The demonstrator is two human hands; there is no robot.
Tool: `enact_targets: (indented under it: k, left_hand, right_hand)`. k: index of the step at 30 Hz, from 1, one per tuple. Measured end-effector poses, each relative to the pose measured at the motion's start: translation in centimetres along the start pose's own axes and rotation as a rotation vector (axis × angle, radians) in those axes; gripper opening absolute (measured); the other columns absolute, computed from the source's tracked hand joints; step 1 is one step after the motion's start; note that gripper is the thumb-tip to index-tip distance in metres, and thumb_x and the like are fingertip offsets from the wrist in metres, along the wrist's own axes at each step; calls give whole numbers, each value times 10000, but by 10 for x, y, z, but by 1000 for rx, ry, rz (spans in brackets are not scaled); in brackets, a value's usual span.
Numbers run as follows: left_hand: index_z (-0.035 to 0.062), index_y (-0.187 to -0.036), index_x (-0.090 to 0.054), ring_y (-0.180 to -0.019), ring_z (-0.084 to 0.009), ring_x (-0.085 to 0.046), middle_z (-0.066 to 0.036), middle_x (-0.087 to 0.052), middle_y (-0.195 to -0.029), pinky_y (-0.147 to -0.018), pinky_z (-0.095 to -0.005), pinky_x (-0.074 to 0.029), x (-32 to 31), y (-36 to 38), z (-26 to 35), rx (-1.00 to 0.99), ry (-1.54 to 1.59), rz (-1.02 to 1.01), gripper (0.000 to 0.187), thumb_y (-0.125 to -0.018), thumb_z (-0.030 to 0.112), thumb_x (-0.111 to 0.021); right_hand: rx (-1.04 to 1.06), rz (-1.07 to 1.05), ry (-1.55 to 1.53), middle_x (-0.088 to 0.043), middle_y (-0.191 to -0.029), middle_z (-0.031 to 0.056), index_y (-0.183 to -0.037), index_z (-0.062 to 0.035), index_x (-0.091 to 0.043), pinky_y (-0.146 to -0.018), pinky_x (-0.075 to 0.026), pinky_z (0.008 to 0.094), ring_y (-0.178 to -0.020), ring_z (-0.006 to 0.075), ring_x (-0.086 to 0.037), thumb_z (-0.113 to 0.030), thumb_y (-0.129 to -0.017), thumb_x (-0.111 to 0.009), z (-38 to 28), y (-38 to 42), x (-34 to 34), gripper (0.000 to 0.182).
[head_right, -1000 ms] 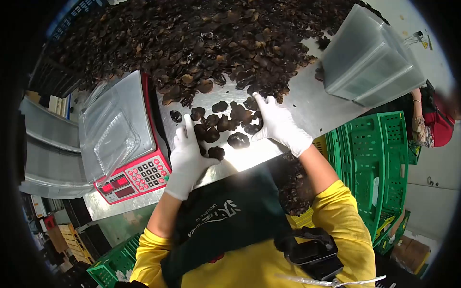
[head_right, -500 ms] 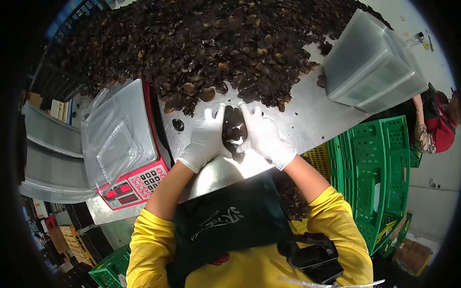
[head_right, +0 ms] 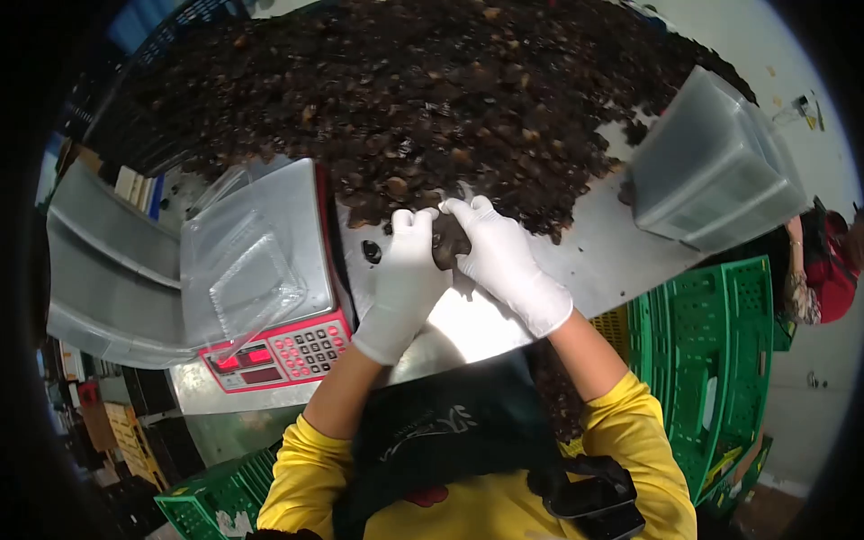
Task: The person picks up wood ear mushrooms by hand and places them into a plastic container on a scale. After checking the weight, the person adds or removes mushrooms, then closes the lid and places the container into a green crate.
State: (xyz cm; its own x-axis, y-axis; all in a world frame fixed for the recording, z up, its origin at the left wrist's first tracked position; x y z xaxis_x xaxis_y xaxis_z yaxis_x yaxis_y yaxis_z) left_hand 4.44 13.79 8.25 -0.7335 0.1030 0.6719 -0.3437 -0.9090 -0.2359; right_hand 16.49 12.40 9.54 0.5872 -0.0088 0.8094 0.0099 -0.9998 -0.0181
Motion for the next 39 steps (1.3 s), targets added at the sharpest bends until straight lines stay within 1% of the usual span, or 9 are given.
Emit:
enact_targets:
  k: [7,14,18,21,24,28,34,36,39]
  left_hand:
    - [43,-1185,-546,-1010,-360,-550,-165,-529,-1056,-889,-407,-464,192,29,-3,42,-252,290,572,-641,-22,-711]
    - [50,-1207,-552,-1029,-337,-548,-144,-519,-1084,-913,-398,-457,230,51,-104,216,-350,107,657,-605,67,-815]
    - [74,-1338,-488,-1096,-331,-550,-142,-512,-1186,-964,-381,-467,229,58,-105,251,-303,8,846,-568,9,-830]
    - [104,-1447,-379,-1173,-336,-534,-151,-493,-1291,-996,-390,-471,234,64,-96,281,-307,-45,1022,-539,-31,-829]
    - [109,-1457,-366,-1228,-352,-496,-162,-464,-1360,-1032,-401,-440,239,70,-89,243,-436,-26,1036,-539,-33,-826]
    - [112,-1466,-354,-1287,-368,-444,-179,-405,-1447,-1068,-430,-396,245,74,-56,224,-749,56,1031,-555,-51,-809]
    - [66,-1389,-467,-1214,-340,-533,-157,-511,-1375,-1018,-415,-452,146,62,16,-68,-417,-56,695,-732,-50,-664]
    - [29,-1340,-498,-1184,-326,-558,-175,-546,-1325,-957,-402,-496,75,55,-4,81,-361,-161,529,-820,21,-593]
    - [-3,-1218,-545,-978,-249,-629,-187,-603,-1188,-754,-300,-553,2,27,-56,103,-898,-84,396,-853,146,-582]
  right_hand:
    - [634,76,-302,-590,-1039,156,-1161,-43,-548,-727,-544,397,-861,340,-645,-4,-725,-596,-183,-34,-14,440]
    - [576,-266,307,-619,-960,181,-1022,3,-590,-682,-561,364,-837,300,-683,-107,-744,-668,-253,-64,-129,309]
    - [632,102,174,-640,-940,155,-1026,-38,-596,-645,-555,383,-803,280,-684,-136,-771,-635,-234,-53,-91,276]
    - [342,162,164,-650,-931,122,-1055,-119,-663,-717,-542,434,-813,271,-677,-162,-790,-586,-145,-99,-66,279]
    - [298,-12,384,-603,-1196,116,-1200,-151,-647,-914,-463,415,-1136,286,-560,-216,-799,-680,-68,-111,-54,408]
    - [579,-32,399,-572,-1255,80,-1088,-172,-690,-901,-421,397,-1182,259,-501,-145,-776,-686,-4,-80,-74,313]
    - [498,28,255,-659,-1074,59,-886,-145,-741,-857,-434,363,-1049,221,-582,-58,-773,-602,18,-51,-46,200]
    - [484,182,167,-634,-1123,64,-907,-152,-721,-832,-437,370,-1029,243,-581,-22,-738,-637,20,-46,-37,229]
    - [470,275,180,-639,-1048,52,-892,-134,-714,-797,-437,380,-974,245,-586,-26,-737,-618,5,-46,-39,212]
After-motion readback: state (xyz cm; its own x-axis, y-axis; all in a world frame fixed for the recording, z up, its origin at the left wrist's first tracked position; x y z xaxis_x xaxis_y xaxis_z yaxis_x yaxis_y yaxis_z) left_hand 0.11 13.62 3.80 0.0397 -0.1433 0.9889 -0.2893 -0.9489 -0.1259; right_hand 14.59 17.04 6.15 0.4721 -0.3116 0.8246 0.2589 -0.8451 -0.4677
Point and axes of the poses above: each hand's wrist, its own y-axis away from the middle knuckle, its own x-axis out of the back of the hand, z = x × y, the point moved 6 cm from there along -y, towards the middle knuckle
